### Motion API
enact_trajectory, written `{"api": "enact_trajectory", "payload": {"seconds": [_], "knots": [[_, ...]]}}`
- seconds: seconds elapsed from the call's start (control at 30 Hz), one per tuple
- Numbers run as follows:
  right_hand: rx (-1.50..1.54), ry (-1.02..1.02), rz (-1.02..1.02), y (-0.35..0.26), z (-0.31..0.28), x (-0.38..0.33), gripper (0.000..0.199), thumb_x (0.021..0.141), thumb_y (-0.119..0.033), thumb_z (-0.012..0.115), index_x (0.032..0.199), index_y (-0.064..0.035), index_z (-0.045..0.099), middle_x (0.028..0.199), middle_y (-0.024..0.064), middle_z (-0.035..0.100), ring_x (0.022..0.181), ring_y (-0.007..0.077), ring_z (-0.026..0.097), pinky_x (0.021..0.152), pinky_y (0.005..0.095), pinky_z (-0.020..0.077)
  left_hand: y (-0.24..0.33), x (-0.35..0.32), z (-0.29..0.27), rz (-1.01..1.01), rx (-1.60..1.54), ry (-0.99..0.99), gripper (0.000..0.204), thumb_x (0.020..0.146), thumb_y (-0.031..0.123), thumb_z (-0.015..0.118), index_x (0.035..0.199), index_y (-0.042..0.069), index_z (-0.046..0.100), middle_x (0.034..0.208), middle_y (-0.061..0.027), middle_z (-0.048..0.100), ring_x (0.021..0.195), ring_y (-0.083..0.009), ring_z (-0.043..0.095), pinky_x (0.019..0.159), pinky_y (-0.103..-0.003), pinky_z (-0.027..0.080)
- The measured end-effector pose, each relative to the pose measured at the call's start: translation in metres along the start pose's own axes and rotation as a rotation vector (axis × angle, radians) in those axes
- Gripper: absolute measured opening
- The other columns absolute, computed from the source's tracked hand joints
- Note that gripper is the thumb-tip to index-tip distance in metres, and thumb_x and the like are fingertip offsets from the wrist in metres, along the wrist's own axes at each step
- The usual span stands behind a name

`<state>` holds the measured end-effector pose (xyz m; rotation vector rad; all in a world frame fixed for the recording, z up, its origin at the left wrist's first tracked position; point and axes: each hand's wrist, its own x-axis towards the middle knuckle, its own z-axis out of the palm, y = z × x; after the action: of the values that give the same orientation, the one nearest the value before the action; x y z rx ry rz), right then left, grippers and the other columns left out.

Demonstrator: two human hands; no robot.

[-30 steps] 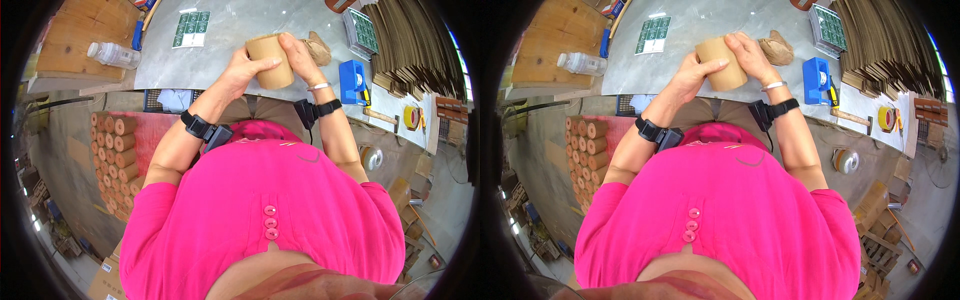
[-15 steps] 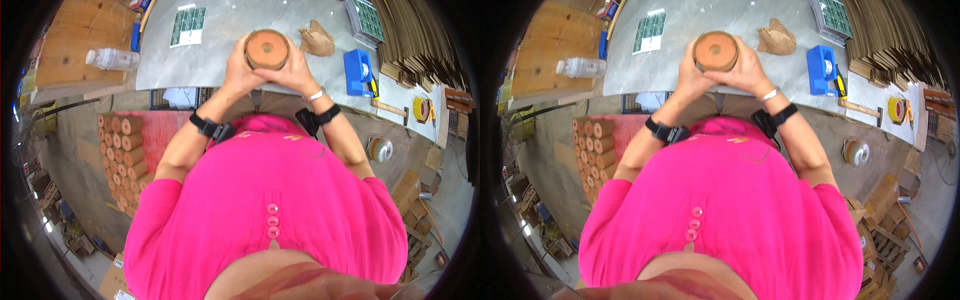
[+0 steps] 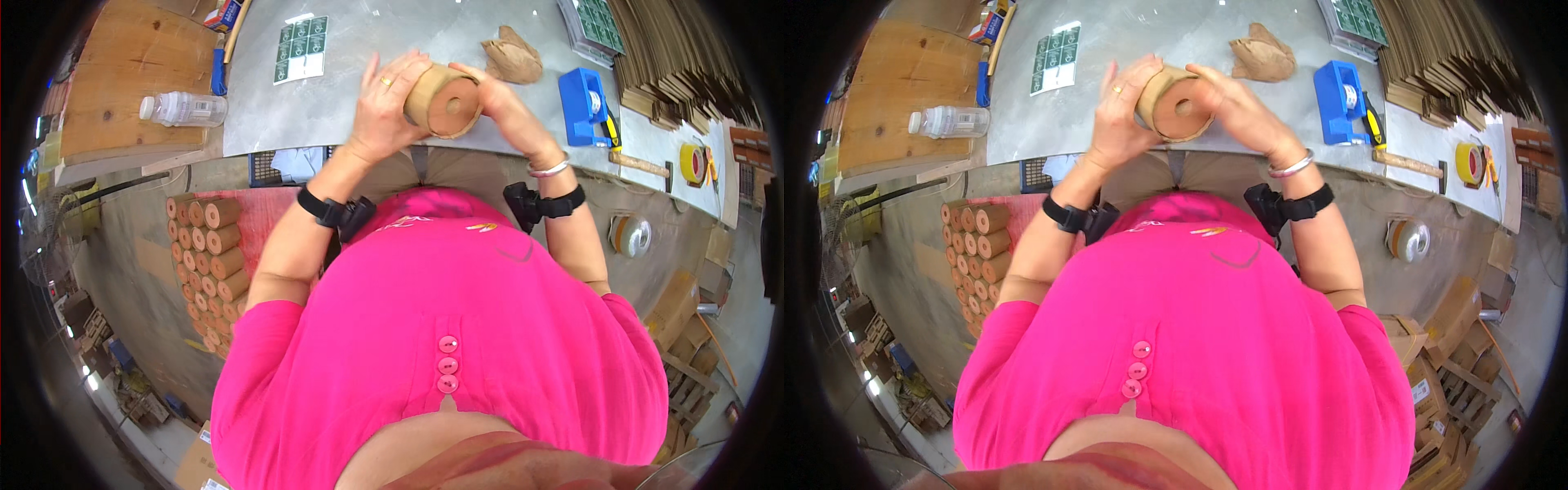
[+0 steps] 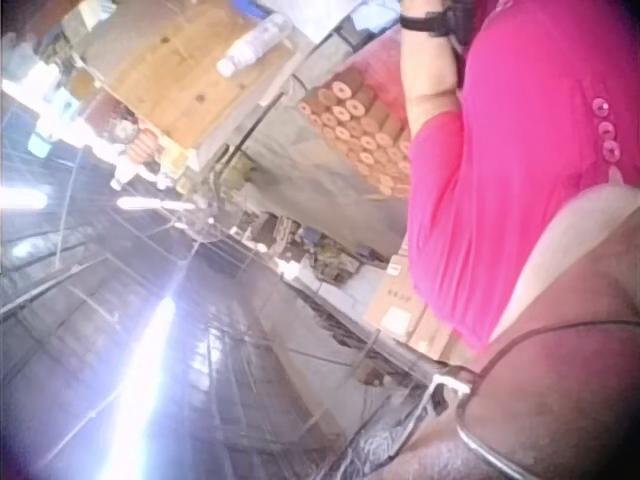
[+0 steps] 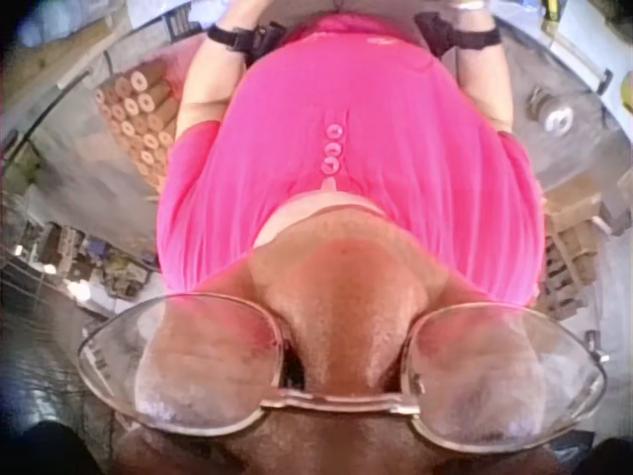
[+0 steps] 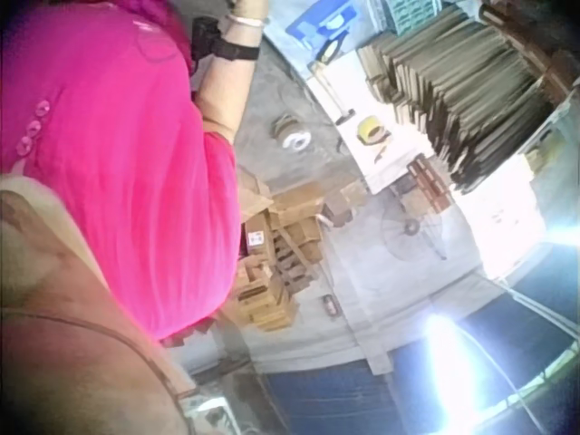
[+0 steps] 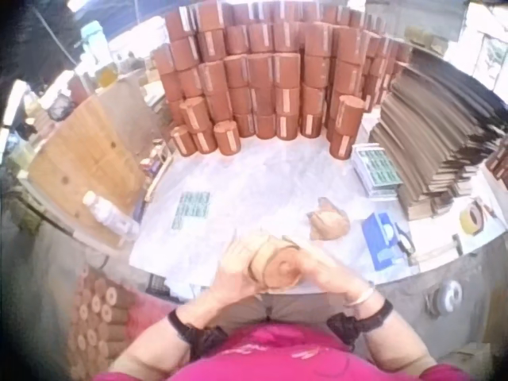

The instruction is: Applying labels to brown cylinders and wrapping them in brown paper in a factory setting.

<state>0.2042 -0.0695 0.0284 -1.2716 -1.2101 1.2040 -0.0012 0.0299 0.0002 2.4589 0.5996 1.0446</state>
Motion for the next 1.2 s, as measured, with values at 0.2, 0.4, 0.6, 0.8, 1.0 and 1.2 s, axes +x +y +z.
{"api": "enact_trajectory", "payload": {"seconds": [0.2,0.4,0.6,0.8,1.0,1.2], "knots": [[0.053,-0.049,0.081,-0.013,-0.007,-0.016,0.065,0.104,-0.053,0.055,0.136,0.0026,0.056,0.116,0.0083,0.066,0.102,0.0124,0.063,0.084,0.0277,0.0535,-0.002,0.034,-0.021,0.515,0.313,-0.097,0.063,0.075,0.015,0.079,0.135,0.02,0.062,0.144,0.001,0.061,0.14,-0.0223,0.053,0.124,-0.057,0.023],[0.19,0.093,-0.103,0.002,0.01,-0.022,0.062,0.096,-0.035,0.073,0.141,0.0033,0.053,0.119,0.0098,0.067,0.106,0.0126,0.063,0.088,0.0293,0.0542,0.009,0.047,-0.033,0.6,0.446,-0.199,0.057,0.083,0.013,0.07,0.139,0.021,0.06,0.148,-0.0007,0.058,0.143,-0.0291,0.049,0.125,-0.057,0.023],[0.001,0.389,-0.221,0.007,0.009,-0.032,0.08,0.091,-0.037,0.076,0.149,0.0064,0.042,0.129,0.0239,0.066,0.12,0.0268,0.066,0.098,0.0382,0.0525,0.05,0.042,-0.01,-0.54,-0.779,-0.044,0.068,0.085,0.015,0.077,0.146,0.007,0.049,0.141,-0.0135,0.06,0.135,-0.0299,0.055,0.116,-0.046,0.039],[-0.246,0.482,-0.23,-0.005,-0.001,-0.063,0.077,0.091,-0.03,0.079,0.149,0.0054,0.042,0.135,0.0233,0.062,0.126,0.0294,0.061,0.101,0.0388,0.0497,0.077,0.056,0.023,-0.876,-1.155,-0.275,0.066,0.084,0.018,0.08,0.139,-0.002,0.05,0.128,-0.0132,0.064,0.118,-0.0223,0.063,0.103,-0.038,0.05],[-0.738,1.197,-0.124,0.013,-0.09,-0.114,0.031,0.092,-0.028,0.077,0.105,-0.0005,0.071,0.104,0.0175,0.07,0.097,0.0322,0.067,0.086,0.0392,0.0524,0.074,0.113,0.066,-0.622,-1.226,-0.513,0.067,0.084,0.023,0.079,0.14,-0.002,0.051,0.126,-0.0136,0.065,0.116,-0.0212,0.064,0.1,-0.036,0.052],[-0.378,1.026,0.113,0.05,-0.121,-0.113,0.039,0.096,-0.034,0.07,0.09,0.0041,0.076,0.087,0.0178,0.072,0.081,0.0282,0.068,0.075,0.0398,0.0513,0.083,0.156,0.118,-0.594,-1.165,-0.723,0.073,0.083,0.031,0.08,0.142,-0.002,0.051,0.125,-0.0131,0.065,0.115,-0.0203,0.064,0.099,-0.034,0.051]]}}
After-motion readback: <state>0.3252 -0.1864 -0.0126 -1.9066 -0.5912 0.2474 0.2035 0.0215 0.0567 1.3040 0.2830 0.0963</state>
